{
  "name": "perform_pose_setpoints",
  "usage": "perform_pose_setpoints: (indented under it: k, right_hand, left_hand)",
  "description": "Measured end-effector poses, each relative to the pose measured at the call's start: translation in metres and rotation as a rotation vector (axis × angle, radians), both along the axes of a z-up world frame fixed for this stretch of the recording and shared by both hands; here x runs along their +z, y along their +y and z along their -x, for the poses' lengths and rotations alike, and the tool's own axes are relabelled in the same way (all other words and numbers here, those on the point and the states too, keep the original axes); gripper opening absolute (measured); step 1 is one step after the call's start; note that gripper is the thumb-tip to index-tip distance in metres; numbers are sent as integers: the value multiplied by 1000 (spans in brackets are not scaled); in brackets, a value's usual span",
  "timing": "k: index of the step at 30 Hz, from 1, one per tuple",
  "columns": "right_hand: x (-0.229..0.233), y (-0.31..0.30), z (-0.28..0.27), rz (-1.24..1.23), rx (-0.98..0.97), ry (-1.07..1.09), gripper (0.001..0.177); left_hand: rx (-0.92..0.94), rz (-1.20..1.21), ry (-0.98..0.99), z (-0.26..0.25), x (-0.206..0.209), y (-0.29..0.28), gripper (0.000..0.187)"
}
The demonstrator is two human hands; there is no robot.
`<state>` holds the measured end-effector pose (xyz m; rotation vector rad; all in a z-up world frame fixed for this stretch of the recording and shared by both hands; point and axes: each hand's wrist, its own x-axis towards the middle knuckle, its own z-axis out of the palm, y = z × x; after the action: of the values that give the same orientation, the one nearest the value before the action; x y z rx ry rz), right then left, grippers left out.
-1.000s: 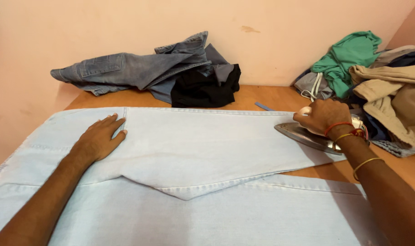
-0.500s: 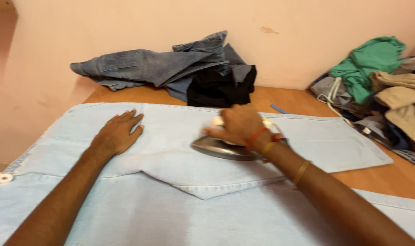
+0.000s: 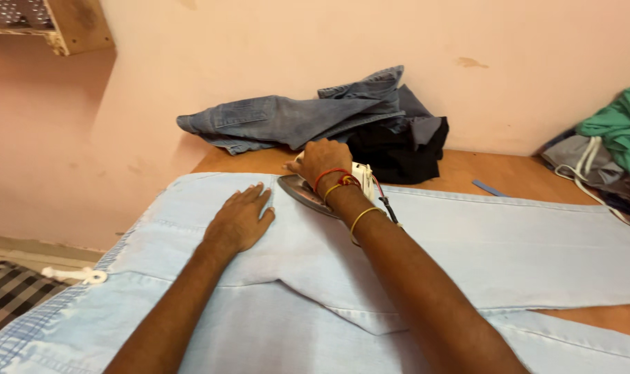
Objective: The person irons a pair of light blue jeans laid flat on a wooden table. They use a handheld iron to smooth the fabric, repeatedly moving the iron back and forth across the leg and waist areas while holding the garment in place with the other hand.
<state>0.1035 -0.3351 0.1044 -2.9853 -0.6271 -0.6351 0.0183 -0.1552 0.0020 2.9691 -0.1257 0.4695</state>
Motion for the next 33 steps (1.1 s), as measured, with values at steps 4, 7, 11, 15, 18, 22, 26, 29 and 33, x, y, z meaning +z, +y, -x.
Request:
perform_pose_setpoints:
  k: [4,7,11,15,18,22,26,29,33]
  right_hand:
    - [1,0,3,-21,21,35,58]
    - [4,-12,19,-8,78,16,61]
    - [3,-43,55,58,198,-20,70]
    - [5,-77,86,103,305,-5,70]
    - [8,-95,91,139,347,5,67]
    - [5,-91,76,123,309,-69,68]
    - [-2,-63,50,51,146,-112,65]
    - [-5,-38,28,-7,28,-102,61]
    - [-2,-14,8,-63,-63,-56,53]
  left_hand:
    - [3,6,18,3,-4,0,59]
    - [2,28,17,1,-2,2,58]
    - [13,39,14,0,-3,4,56]
    - [7,26,2,0,-3,5,57]
    - [13,26,23,0,-5,3,57]
    - [15,-2,22,-1,-5,2,57]
    - [33,6,48,0,-1,0,56]
    - [38,21,83,3,2,-3,54]
    - [21,22,79,5,7,-1,54]
